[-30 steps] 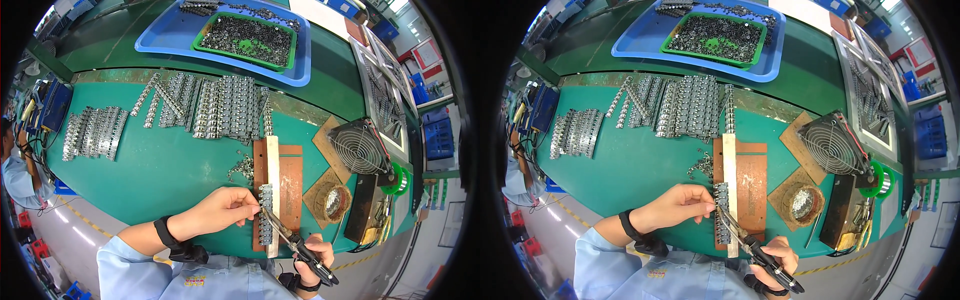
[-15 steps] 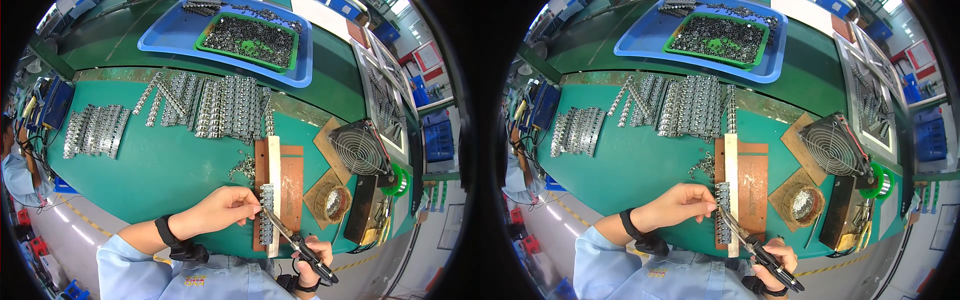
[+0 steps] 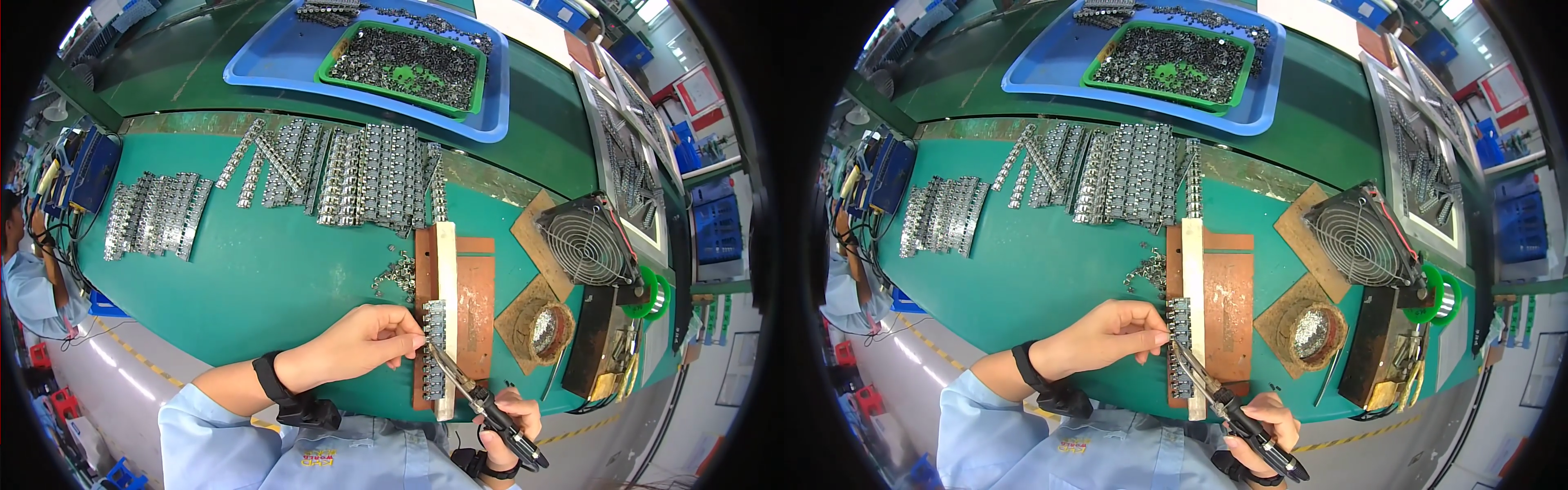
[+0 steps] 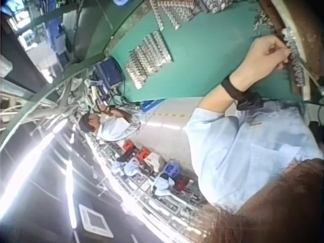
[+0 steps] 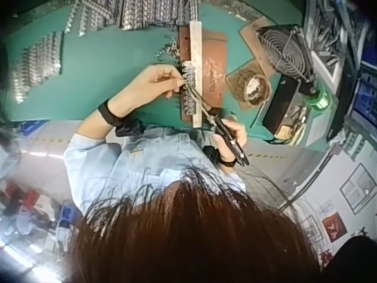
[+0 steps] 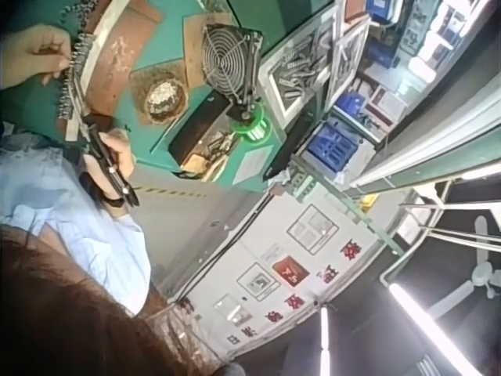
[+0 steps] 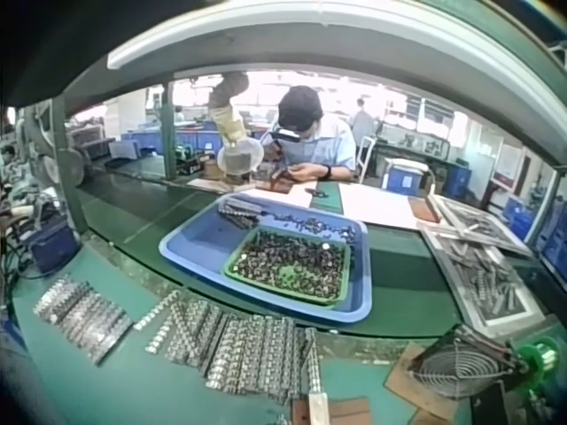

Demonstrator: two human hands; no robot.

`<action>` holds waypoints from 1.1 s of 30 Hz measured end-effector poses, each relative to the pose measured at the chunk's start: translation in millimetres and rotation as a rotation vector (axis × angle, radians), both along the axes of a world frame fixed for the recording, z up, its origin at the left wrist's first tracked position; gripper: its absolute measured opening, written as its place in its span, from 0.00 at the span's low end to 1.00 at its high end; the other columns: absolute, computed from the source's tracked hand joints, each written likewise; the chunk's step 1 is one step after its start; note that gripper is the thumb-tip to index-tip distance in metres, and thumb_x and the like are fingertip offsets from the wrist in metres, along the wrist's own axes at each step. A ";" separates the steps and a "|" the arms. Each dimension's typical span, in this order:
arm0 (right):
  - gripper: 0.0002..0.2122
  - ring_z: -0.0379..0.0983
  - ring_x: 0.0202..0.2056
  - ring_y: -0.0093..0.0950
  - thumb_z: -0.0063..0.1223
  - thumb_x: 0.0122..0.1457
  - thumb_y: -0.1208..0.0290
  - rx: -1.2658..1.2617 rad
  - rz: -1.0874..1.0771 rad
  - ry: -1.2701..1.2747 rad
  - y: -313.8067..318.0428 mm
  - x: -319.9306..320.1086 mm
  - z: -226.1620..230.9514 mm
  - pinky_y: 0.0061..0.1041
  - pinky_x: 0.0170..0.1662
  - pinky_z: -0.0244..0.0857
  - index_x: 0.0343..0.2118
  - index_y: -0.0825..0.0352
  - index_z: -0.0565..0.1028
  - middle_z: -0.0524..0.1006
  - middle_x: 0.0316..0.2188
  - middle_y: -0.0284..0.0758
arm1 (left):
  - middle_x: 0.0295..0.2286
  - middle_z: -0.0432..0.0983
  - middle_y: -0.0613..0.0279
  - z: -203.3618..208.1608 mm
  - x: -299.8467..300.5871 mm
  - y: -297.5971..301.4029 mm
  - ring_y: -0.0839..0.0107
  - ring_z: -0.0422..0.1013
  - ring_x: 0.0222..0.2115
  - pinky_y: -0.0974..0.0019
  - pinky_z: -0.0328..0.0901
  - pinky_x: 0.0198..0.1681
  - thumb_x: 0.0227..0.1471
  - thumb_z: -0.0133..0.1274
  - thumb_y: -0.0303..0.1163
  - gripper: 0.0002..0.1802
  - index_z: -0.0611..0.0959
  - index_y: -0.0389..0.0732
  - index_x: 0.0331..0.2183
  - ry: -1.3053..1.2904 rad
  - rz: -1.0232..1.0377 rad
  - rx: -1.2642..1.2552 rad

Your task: The person picks up a small component from a pile by hand, places it onto a metal strip, and secures it using a soldering iron. After repeating this for each slot on the strip, the person sets the soldering iron aside and moves the completed metal strip to a stack.

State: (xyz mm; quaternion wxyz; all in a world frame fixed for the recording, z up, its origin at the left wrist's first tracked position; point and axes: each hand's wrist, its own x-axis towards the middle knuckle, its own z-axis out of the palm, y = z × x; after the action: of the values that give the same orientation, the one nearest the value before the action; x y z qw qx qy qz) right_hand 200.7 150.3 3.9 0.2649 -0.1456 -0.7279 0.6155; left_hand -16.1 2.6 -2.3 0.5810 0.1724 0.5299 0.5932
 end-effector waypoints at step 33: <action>0.21 0.66 0.22 0.26 0.62 0.38 0.67 0.127 -0.051 0.053 1.5 22.5 -5.5 0.26 0.29 0.57 0.35 0.68 0.66 0.71 0.22 0.36 | 0.24 0.71 0.67 6.4 1.7 -2.0 0.80 0.66 0.22 0.77 0.62 0.26 0.51 0.48 0.29 0.07 0.74 0.35 0.30 -0.013 -0.144 -0.058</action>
State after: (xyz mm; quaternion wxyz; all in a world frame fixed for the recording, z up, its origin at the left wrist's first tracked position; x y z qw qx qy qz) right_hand 223.2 151.8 -1.6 0.3082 -0.1305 -0.7542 0.5649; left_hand -14.4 0.6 4.2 0.6301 0.1895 0.5294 0.5356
